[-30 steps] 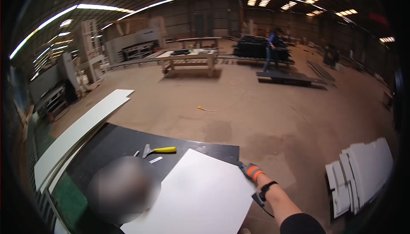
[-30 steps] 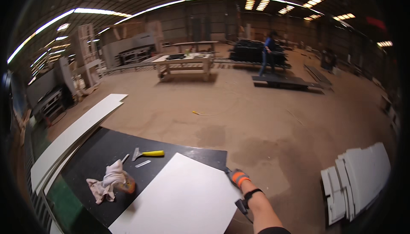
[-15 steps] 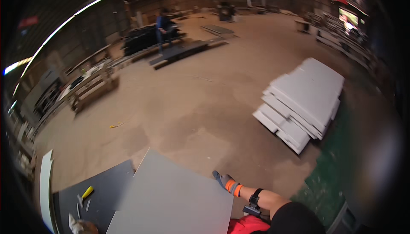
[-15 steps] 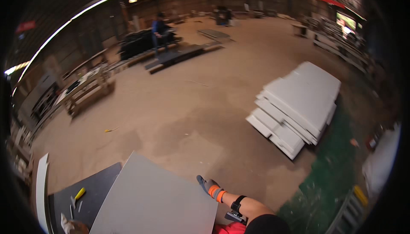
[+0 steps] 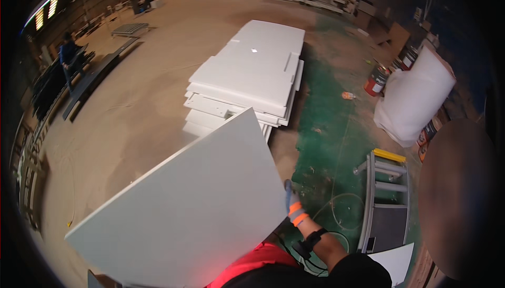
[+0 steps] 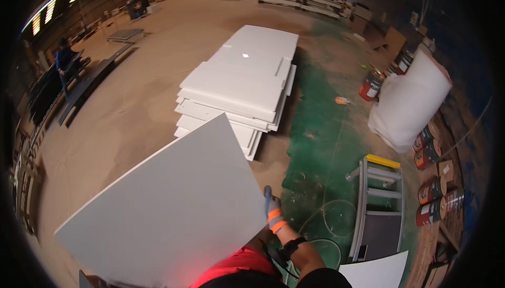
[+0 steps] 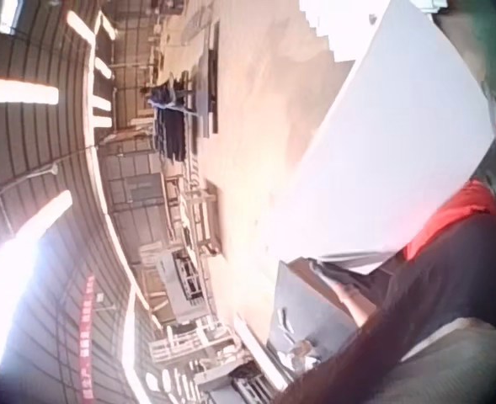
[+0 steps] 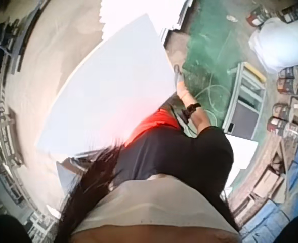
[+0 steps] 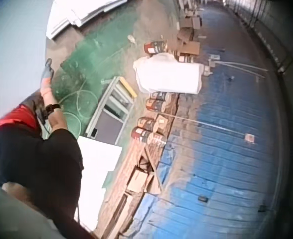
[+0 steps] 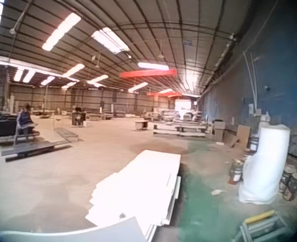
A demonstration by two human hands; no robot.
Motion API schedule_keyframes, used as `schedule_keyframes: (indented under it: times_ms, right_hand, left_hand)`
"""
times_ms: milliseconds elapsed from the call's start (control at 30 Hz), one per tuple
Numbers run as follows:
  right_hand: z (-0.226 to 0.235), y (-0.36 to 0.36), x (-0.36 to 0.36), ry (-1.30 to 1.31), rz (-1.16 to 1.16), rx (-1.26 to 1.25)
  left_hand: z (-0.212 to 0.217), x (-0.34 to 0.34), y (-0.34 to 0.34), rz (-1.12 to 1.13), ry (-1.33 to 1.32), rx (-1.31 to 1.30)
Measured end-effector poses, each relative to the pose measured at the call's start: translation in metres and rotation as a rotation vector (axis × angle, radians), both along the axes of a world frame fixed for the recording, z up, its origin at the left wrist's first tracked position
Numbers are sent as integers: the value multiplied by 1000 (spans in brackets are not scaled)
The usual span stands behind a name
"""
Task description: Scrape and wipe down white wooden panels to prepare or clean them in a manufacturing facility.
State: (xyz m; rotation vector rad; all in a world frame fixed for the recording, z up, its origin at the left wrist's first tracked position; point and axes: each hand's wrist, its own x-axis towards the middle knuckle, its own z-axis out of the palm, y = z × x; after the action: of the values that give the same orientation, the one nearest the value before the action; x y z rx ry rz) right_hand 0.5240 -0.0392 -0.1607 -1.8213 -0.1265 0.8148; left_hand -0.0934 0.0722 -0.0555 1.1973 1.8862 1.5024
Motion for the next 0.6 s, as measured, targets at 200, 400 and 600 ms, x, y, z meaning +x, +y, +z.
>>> schedule_keyframes:
  times_ms: [200,400,600]
  right_hand:
    - [5,-46,96,-175,-236,-111]
    - [12,-39,214,-133,-381,-550]
    - [12,-74,303,5,-599,-476]
  left_hand:
    - [1,136,82,-125,-100,-25]
    - [-13,376,238,-275,-10,-351]
    - [-31,601,336,-543,115,-517]
